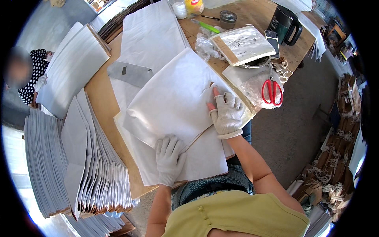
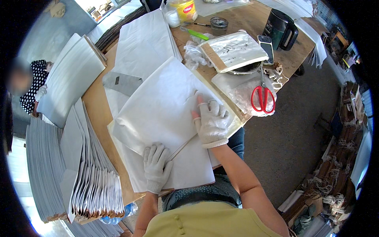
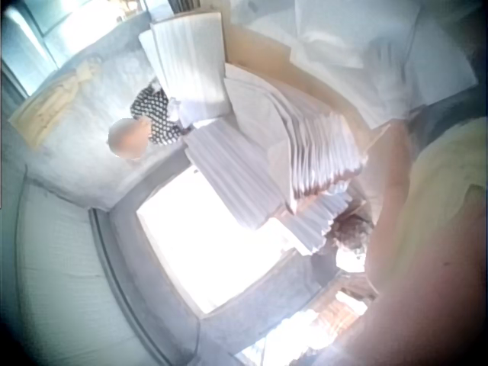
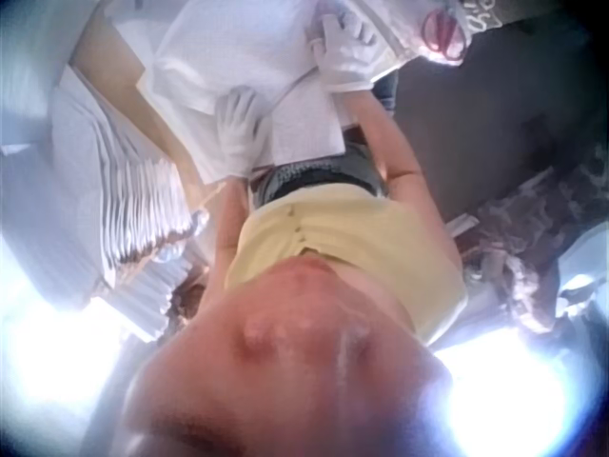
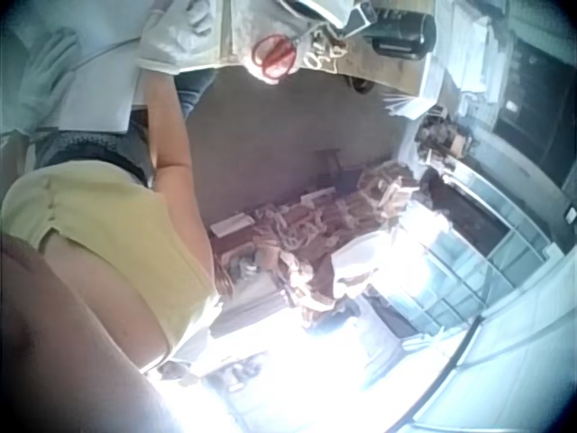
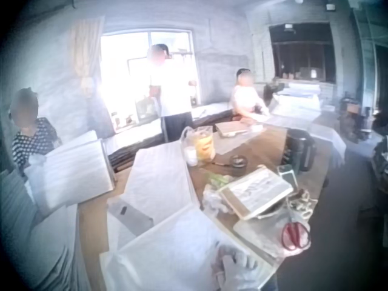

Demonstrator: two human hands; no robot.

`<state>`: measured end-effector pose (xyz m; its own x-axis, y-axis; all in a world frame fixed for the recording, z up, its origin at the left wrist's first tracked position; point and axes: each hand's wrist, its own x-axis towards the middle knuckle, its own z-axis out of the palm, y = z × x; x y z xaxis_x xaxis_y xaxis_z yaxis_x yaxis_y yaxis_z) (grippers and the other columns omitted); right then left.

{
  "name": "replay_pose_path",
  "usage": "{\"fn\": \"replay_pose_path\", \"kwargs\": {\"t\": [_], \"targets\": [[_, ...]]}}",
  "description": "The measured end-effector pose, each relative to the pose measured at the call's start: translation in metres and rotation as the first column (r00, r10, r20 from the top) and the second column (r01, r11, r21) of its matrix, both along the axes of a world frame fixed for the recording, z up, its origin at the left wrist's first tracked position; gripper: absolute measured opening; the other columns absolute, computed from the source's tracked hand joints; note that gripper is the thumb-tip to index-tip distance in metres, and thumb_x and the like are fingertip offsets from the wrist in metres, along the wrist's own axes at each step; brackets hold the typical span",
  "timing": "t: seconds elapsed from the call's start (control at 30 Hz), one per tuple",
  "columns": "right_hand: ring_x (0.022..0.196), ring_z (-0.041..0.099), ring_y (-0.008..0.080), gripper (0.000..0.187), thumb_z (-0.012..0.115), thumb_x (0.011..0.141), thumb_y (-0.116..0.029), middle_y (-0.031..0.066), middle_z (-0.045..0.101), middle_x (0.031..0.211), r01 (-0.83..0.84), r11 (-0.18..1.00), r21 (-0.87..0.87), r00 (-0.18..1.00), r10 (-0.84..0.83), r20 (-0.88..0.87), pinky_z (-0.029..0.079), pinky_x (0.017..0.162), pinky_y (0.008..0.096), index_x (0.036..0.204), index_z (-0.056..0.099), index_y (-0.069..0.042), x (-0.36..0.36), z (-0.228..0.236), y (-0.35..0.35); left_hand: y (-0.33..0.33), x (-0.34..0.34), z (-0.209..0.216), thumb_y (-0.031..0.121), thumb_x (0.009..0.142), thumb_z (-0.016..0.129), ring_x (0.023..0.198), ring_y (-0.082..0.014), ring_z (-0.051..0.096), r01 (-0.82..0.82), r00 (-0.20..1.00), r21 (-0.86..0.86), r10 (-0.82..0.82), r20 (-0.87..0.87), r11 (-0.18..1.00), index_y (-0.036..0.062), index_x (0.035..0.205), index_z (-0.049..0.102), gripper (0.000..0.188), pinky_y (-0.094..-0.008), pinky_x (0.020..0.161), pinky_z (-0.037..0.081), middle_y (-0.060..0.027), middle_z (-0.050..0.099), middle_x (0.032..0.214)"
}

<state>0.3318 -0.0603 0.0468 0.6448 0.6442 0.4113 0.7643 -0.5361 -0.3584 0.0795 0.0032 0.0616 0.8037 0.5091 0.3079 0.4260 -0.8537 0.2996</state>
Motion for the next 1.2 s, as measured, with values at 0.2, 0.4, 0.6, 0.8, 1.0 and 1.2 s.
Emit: {"fn": "replay_pose_path", "kwargs": {"t": [0.2, 0.4, 0.6, 0.8, 1.0, 1.2], "targets": [[0.113, 0.053, 0.033, 0.06, 0.07, 0.089, -0.04, 0.0098, 0.055, 0.119, -0.01, 1.0, -0.001, 1.0, 0.01, -0.018, 0.043, 0.094, 0.0538, 0.145, 0.058, -0.019, -0.0014, 0.0038, -0.001, -0.0004, -0.0046, -0.0047, 0.019, 0.077, 0.075, 0.135, -0.0363, 0.051, -0.012, 1.0, -0.048, 0.011, -0.014, 0.999, 0.0077, 0.122, 0.068, 0.047, -0.0571, 0.118, 0.032, -0.0118, 0.062, 0.135], [0.112, 0.054, 0.0337, 0.06, 0.069, 0.09, -0.039, 0.011, 0.056, 0.119, 0.0, 0.999, -0.034, 1.0, 0.0, -0.002, 0.043, 0.094, 0.0534, 0.145, 0.058, -0.018, -0.0012, 0.0051, -0.0015, -0.0001, -0.0025, -0.0019, 0.018, 0.076, 0.075, 0.13, -0.0362, 0.052, -0.004, 1.0, -0.01, 0.004, -0.01, 1.0, 0.0061, 0.119, 0.067, 0.045, -0.056, 0.114, 0.034, -0.012, 0.062, 0.131], [0.112, 0.054, 0.0343, 0.06, 0.069, 0.09, -0.039, 0.0117, 0.056, 0.12, -0.01, 1.0, -0.028, 1.0, 0.01, -0.011, 0.043, 0.093, 0.0532, 0.145, 0.058, -0.018, -0.0004, 0.003, -0.0016, 0.0004, -0.0031, -0.0033, 0.018, 0.076, 0.076, 0.13, -0.0354, 0.052, 0.001, 1.0, -0.001, -0.001, 0.002, 1.0, 0.0055, 0.119, 0.067, 0.045, -0.0553, 0.114, 0.035, -0.0119, 0.062, 0.131], [0.112, 0.054, 0.0347, 0.061, 0.069, 0.09, -0.039, 0.0118, 0.056, 0.121, -0.006, 1.0, -0.03, 1.0, 0.005, -0.021, 0.043, 0.093, 0.053, 0.146, 0.057, -0.018, -0.0019, 0.0061, -0.0012, 0.0, -0.0048, -0.006, 0.016, 0.077, 0.074, 0.133, -0.0359, 0.052, -0.004, 1.0, -0.015, 0.004, 0.008, 1.0, 0.0062, 0.12, 0.068, 0.045, -0.0563, 0.116, 0.033, -0.0126, 0.063, 0.132], [0.112, 0.054, 0.0348, 0.061, 0.069, 0.09, -0.04, 0.0116, 0.057, 0.12, 0.004, 1.0, -0.021, 1.0, -0.004, 0.005, 0.043, 0.094, 0.0529, 0.146, 0.057, -0.019, -0.0026, 0.004, -0.0007, 0.0016, -0.0022, 0.0001, 0.016, 0.076, 0.074, 0.132, -0.0366, 0.052, 0.008, 1.0, -0.046, -0.007, 0.004, 0.999, 0.0052, 0.118, 0.067, 0.045, -0.0559, 0.116, 0.034, -0.0129, 0.062, 0.131], [0.111, 0.055, 0.0352, 0.062, 0.069, 0.09, -0.04, 0.012, 0.058, 0.12, 0.002, 0.999, -0.032, 1.0, -0.002, 0.011, 0.043, 0.093, 0.0534, 0.146, 0.057, -0.018, -0.0011, 0.0033, -0.0012, 0.0009, -0.0032, -0.0022, 0.017, 0.076, 0.074, 0.133, -0.036, 0.052, 0.001, 1.0, -0.034, -0.001, 0.003, 0.999, 0.0056, 0.119, 0.067, 0.044, -0.0554, 0.117, 0.033, -0.0125, 0.062, 0.133]]}}
